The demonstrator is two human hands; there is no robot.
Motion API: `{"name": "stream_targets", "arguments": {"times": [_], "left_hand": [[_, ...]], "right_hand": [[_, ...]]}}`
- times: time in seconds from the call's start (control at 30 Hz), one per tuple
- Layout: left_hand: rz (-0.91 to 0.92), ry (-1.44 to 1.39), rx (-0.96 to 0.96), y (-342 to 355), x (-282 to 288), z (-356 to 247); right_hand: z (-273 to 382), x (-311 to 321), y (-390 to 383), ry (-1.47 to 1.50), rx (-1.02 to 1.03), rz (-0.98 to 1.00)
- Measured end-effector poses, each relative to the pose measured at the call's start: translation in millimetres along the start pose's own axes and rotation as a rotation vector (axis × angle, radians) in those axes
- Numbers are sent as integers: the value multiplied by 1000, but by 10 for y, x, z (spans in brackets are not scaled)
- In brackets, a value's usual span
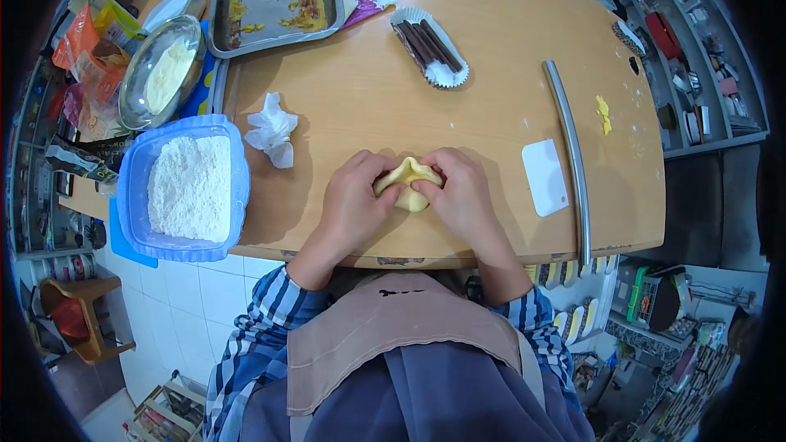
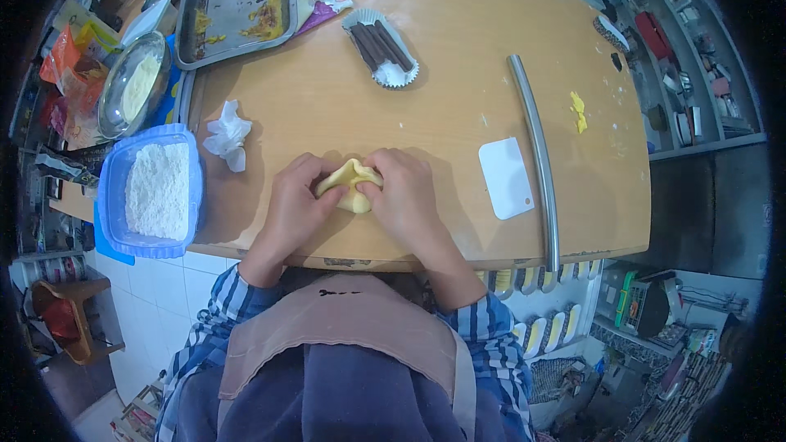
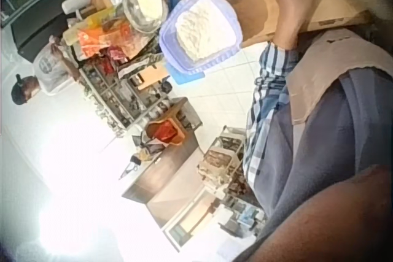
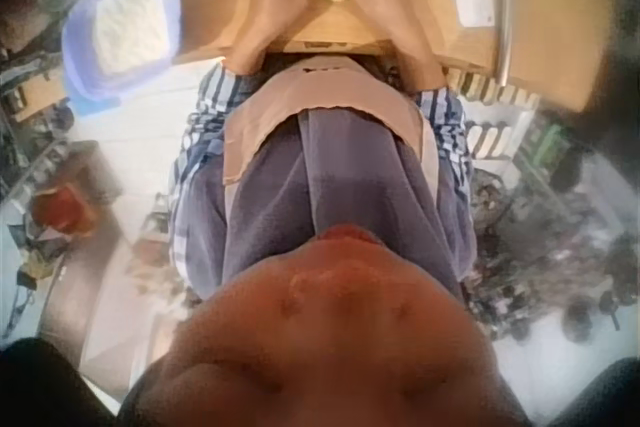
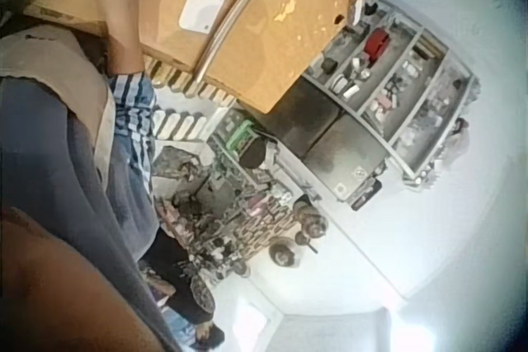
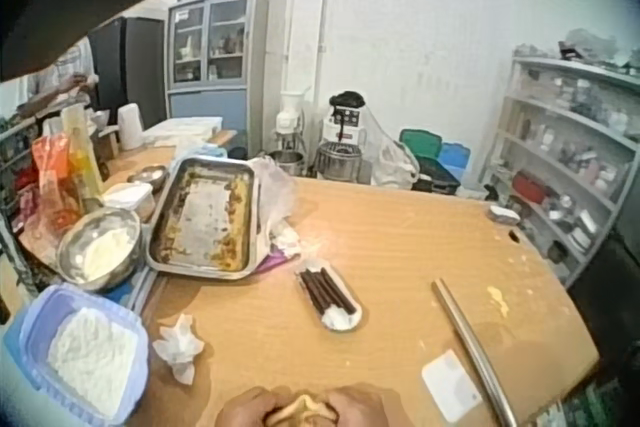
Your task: The person flattens a portion of dough with a rolling pin and then rolls it into a cylinder by hand. Finally, the person places the rolled dough into a paper liner.
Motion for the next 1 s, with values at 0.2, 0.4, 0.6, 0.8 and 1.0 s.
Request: {"name": "stream_targets", "arguments": {"times": [0.2, 0.4, 0.6, 0.8, 1.0], "left_hand": [[-139, -143, -202, -97, 227, -240], [-90, -37, -148, -60, 135, -163], [-285, 53, -319, -135, 526, -497], [-321, 88, -422, -104, 643, -666], [-22, 202, -523, -421, 266, -554]], "right_hand": [[132, 151, -36, 71, 95, -109], [61, 32, -2, -17, 97, -11], [360, 416, -41, 24, 221, -239], [433, 570, -15, 130, 301, -299], [211, 372, -356, -64, 397, -105]]}}
Point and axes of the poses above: each hand's wrist, its own y-axis towards the middle knuckle, its own x-axis out of the back of the hand, z = x × y, the point moved 10 cm from there along y, towards the middle knuckle, and after that the axes turned 8 degrees about z, right-handed, at the moved point
